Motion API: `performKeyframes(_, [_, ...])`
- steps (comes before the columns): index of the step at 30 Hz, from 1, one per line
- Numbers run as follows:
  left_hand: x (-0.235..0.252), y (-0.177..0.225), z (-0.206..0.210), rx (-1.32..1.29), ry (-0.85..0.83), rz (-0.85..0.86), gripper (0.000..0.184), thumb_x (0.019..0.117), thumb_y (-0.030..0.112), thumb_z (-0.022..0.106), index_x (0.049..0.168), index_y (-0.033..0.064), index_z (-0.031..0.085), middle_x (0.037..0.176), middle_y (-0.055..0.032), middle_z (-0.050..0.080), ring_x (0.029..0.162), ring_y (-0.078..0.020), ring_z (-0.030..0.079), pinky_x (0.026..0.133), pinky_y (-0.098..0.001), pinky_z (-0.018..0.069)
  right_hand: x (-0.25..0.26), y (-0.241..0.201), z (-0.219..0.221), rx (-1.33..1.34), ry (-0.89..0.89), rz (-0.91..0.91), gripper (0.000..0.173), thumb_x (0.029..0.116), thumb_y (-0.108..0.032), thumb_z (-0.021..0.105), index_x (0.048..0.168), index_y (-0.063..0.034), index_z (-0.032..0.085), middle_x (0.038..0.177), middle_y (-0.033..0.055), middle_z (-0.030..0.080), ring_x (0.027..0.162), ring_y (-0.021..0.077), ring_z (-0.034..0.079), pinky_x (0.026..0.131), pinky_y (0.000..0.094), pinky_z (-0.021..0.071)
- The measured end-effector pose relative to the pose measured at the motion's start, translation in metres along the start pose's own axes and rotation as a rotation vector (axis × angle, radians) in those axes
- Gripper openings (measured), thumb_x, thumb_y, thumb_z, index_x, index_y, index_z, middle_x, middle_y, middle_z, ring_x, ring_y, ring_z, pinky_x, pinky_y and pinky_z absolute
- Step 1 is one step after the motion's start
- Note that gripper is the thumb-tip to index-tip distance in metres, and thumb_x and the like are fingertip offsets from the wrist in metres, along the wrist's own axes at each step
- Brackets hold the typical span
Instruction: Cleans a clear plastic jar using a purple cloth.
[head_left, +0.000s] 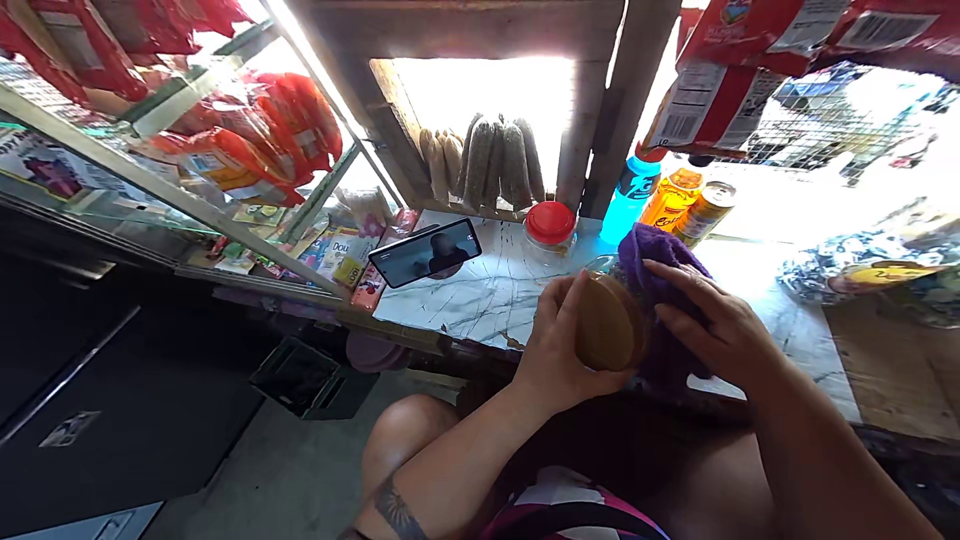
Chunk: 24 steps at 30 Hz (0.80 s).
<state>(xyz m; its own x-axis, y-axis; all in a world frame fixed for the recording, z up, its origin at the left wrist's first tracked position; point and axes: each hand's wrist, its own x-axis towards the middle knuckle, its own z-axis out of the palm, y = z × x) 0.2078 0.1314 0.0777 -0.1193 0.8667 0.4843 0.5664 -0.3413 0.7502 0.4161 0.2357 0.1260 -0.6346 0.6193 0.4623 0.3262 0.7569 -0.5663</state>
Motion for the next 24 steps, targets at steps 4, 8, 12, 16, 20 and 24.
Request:
performKeyframes(4, [-0.001,0.003,-0.004,0.059,-0.062,0.102,0.113,0.0611,0.046,0.092,0.155,0.0103,0.040,0.155,-0.0263,0.036,0.136,-0.0330,0.049,0.105,-0.0434,0.0510,0.001,0.002,-0.007,-0.045,0.020,0.043,0.052,0.1051,-0.047,0.045,0.146,-0.0168,0.057,0.144,0.0070,0.060,0.144,0.0236,0.046,0.121,0.0500,0.0327])
performKeyframes(8, [-0.006,0.010,-0.006,0.114,-0.146,0.311,0.099,0.0670,0.040,0.092,0.152,0.0195,0.046,0.155,-0.0288,0.037,0.139,-0.0388,0.046,0.108,-0.0486,0.0481,-0.001,0.005,-0.016,-0.059,0.090,0.057,0.051,0.1059,-0.046,0.041,0.143,-0.0162,0.059,0.141,0.0071,0.061,0.140,0.0208,0.049,0.120,0.0527,0.0305])
performKeyframes(12, [-0.005,0.015,-0.007,0.101,-0.234,0.462,0.092,0.0707,0.030,0.092,0.150,0.0342,0.045,0.158,-0.0252,0.035,0.147,-0.0416,0.034,0.117,-0.0530,0.0375,-0.001,-0.003,-0.032,-0.032,0.145,0.259,0.047,0.1049,-0.043,0.043,0.136,-0.0150,0.065,0.123,0.0052,0.069,0.109,0.0059,0.064,0.093,0.0316,0.0517])
performKeyframes(16, [-0.005,0.011,-0.007,0.132,-0.234,0.380,0.102,0.0658,0.035,0.091,0.154,0.0262,0.041,0.161,-0.0225,0.032,0.149,-0.0412,0.031,0.119,-0.0522,0.0345,0.000,-0.005,-0.031,0.006,0.182,0.291,0.043,0.1056,-0.040,0.044,0.132,-0.0134,0.066,0.119,0.0010,0.070,0.103,-0.0017,0.063,0.090,0.0240,0.0517])
performKeyframes(20, [-0.004,0.012,-0.008,0.004,-0.317,0.007,0.126,0.0642,0.033,0.092,0.161,0.0003,0.018,0.163,-0.0268,0.024,0.143,-0.0351,0.044,0.110,-0.0468,0.0459,0.000,-0.003,-0.032,0.020,0.245,0.358,0.043,0.1056,-0.038,0.045,0.130,-0.0088,0.066,0.114,0.0035,0.070,0.099,-0.0021,0.063,0.088,0.0228,0.0515])
performKeyframes(24, [-0.004,0.009,-0.004,-0.382,-0.323,-0.206,0.119,0.0807,0.035,0.084,0.162,-0.0006,0.005,0.154,-0.0284,0.037,0.130,-0.0260,0.057,0.093,-0.0379,0.0590,0.002,0.002,-0.032,0.012,0.298,0.444,0.043,0.1064,-0.037,0.042,0.131,-0.0084,0.063,0.114,0.0061,0.069,0.100,0.0014,0.062,0.089,0.0274,0.0507])
